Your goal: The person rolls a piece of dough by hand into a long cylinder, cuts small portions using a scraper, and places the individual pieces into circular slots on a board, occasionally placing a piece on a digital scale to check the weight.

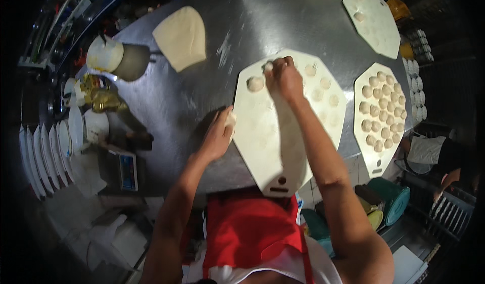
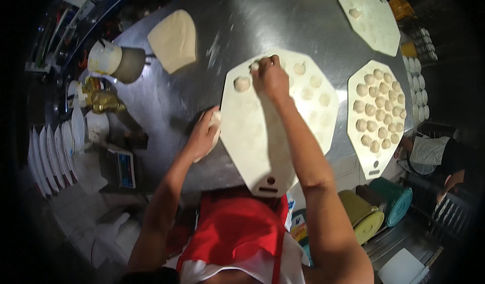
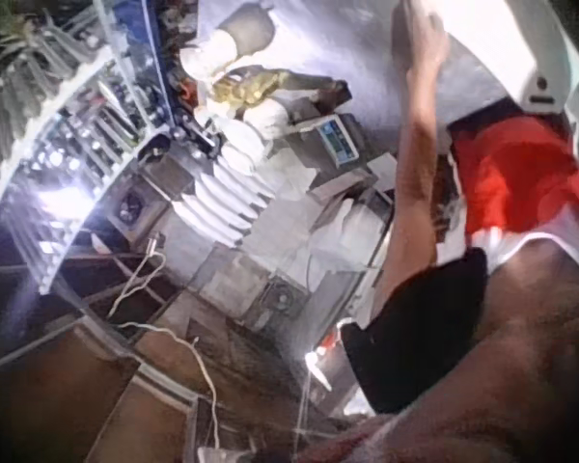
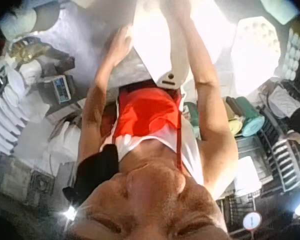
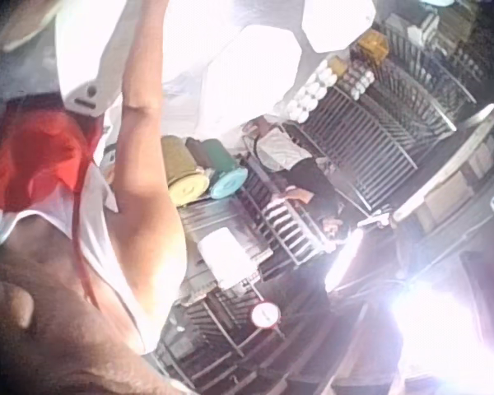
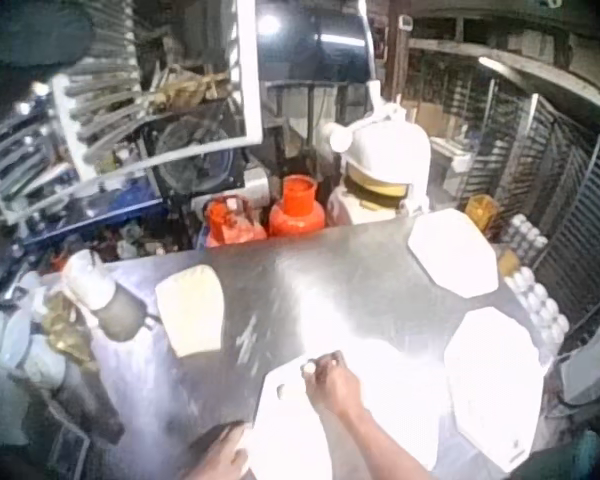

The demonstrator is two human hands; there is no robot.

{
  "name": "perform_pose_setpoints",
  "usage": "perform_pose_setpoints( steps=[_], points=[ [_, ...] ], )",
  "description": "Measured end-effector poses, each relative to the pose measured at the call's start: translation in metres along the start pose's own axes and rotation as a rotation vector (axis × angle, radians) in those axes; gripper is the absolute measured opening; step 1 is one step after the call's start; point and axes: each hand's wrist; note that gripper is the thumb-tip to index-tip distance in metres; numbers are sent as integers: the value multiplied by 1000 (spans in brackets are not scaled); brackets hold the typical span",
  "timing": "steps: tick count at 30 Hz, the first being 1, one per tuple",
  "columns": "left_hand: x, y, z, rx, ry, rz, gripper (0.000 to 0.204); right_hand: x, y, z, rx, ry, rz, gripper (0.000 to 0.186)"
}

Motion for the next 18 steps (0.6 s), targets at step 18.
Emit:
perform_pose_setpoints(
  steps=[18],
  points=[
    [4, 7, -81, -340, -274, 187, 28, 106, 48, 134, -136, -256, 94, 40]
  ],
)
Point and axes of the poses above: each hand's wrist, its own x-axis away from the middle knuckle, its own y-axis out of the back of the hand, z = x × y, and after that the axes turned 1 degree about x, right-handed
